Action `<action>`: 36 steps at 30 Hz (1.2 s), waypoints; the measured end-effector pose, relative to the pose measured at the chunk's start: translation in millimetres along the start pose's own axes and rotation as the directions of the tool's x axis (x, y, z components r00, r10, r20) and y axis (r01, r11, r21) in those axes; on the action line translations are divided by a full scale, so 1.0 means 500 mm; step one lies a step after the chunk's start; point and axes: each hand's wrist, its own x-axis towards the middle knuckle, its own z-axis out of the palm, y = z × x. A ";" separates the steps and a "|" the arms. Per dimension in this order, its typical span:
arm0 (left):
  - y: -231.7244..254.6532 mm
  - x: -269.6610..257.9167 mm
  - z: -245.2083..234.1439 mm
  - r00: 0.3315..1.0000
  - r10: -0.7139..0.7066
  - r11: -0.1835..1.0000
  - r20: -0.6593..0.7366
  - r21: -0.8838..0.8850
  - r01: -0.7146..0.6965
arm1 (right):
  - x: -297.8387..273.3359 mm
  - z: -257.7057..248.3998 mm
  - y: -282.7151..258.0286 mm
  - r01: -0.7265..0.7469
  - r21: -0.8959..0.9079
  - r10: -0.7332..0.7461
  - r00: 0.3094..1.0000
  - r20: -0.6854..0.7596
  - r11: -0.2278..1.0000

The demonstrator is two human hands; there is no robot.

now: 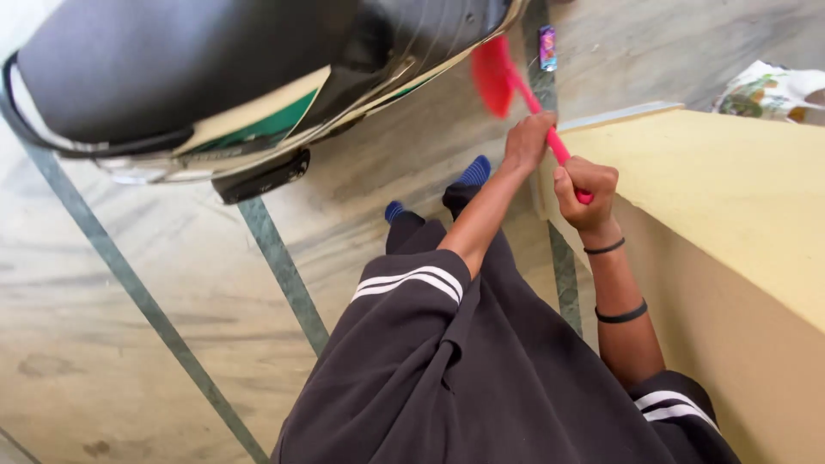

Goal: Sweeping a marble floor around parked motorcycles and scooters.

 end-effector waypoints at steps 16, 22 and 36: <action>0.273 -0.053 -0.178 0.659 0.752 0.631 -0.003 -0.287 -0.721 | 0.031 0.005 -0.422 -0.040 -0.101 -0.023 0.831 -0.556 0.994; 0.175 -0.094 -0.279 0.246 0.747 0.600 0.618 -0.467 -0.650 | 0.034 0.106 -0.514 -0.061 0.105 0.122 0.567 -0.815 0.993; -0.318 0.003 -0.099 0.447 0.394 0.724 0.803 0.028 -0.689 | 0.134 0.197 -0.205 -0.446 0.106 0.458 0.873 -0.168 0.889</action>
